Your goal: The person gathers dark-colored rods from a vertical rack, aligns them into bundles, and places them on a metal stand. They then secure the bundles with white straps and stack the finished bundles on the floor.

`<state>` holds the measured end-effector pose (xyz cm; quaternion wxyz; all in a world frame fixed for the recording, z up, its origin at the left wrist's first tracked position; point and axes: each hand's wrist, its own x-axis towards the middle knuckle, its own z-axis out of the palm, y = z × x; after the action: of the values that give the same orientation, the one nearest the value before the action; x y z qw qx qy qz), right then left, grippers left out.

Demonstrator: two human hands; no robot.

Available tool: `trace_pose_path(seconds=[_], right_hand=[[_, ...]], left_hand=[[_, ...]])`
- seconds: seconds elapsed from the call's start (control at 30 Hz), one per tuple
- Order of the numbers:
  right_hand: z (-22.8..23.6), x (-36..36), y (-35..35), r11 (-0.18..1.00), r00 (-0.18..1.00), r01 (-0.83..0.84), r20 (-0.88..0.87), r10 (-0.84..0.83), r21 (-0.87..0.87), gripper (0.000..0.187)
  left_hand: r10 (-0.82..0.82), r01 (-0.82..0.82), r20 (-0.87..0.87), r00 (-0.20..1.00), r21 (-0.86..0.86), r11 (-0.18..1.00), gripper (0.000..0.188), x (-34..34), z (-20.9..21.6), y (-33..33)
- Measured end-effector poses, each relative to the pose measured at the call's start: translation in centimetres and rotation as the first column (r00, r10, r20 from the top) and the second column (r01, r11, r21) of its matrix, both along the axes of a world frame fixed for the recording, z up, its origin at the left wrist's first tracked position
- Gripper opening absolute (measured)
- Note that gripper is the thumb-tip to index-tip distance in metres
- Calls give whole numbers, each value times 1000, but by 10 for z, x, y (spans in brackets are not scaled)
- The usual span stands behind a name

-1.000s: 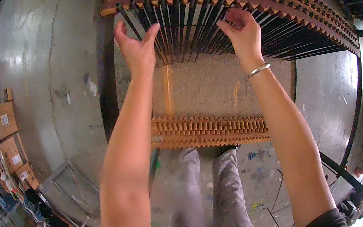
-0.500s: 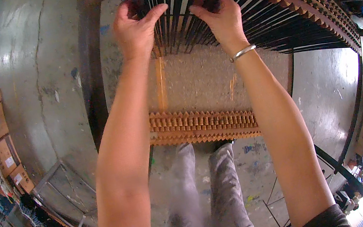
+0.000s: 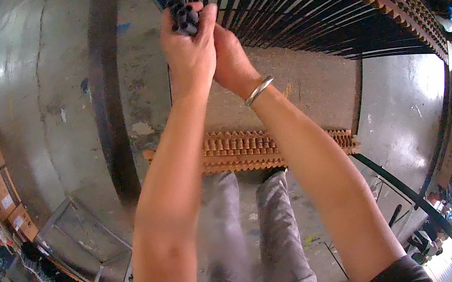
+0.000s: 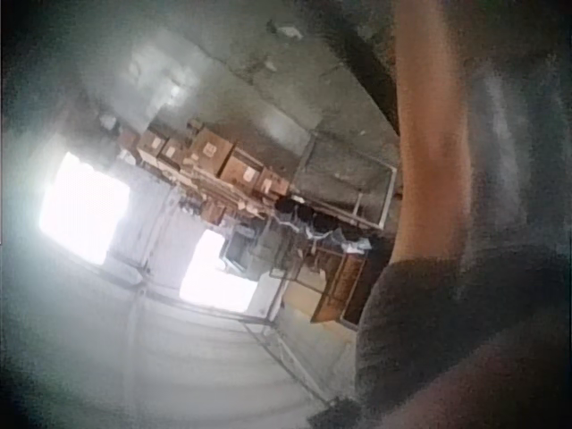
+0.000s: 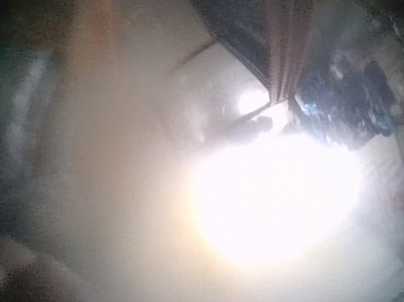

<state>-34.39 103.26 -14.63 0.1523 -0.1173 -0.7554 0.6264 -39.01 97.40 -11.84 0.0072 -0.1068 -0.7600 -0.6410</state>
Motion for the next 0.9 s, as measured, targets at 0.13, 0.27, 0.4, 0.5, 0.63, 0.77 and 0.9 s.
trace_pose_path(seconds=[0.13, 0.27, 0.4, 0.5, 0.63, 0.77, 0.9], right_hand=[[22, 39, 1, 951, 1000, 8, 20, -15, 310, 33], [40, 83, 56, 800, 947, 320, 201, -251, -508, 27], [87, 87, 136, 358, 835, 418, 198, -513, -835, 43], [96, 80, 169, 380, 838, 425, 199, -508, -822, 41], [88, 69, 189, 428, 854, 422, 191, -485, -799, 40], [83, 66, 199, 486, 888, 358, 131, -441, -797, 27], [77, 77, 210, 478, 875, 349, 98, -474, -806, 21]], left_hand=[[35, -56, 180, 983, 114, 992, 23, 32, 16, -23], [75, -76, 97, 992, 7, 997, 12, 85, 39, -54], [-48, 36, 77, 996, 150, 988, 10, 138, 59, -65], [-223, 212, 18, 975, 249, 945, 23, 165, 57, -80], [-264, 242, 44, 964, 276, 930, 21, 193, 68, -93], [-258, 225, 142, 956, 211, 951, 20, 219, 84, -97], [-334, 307, 135, 933, 186, 933, 17, 239, 84, -107]])
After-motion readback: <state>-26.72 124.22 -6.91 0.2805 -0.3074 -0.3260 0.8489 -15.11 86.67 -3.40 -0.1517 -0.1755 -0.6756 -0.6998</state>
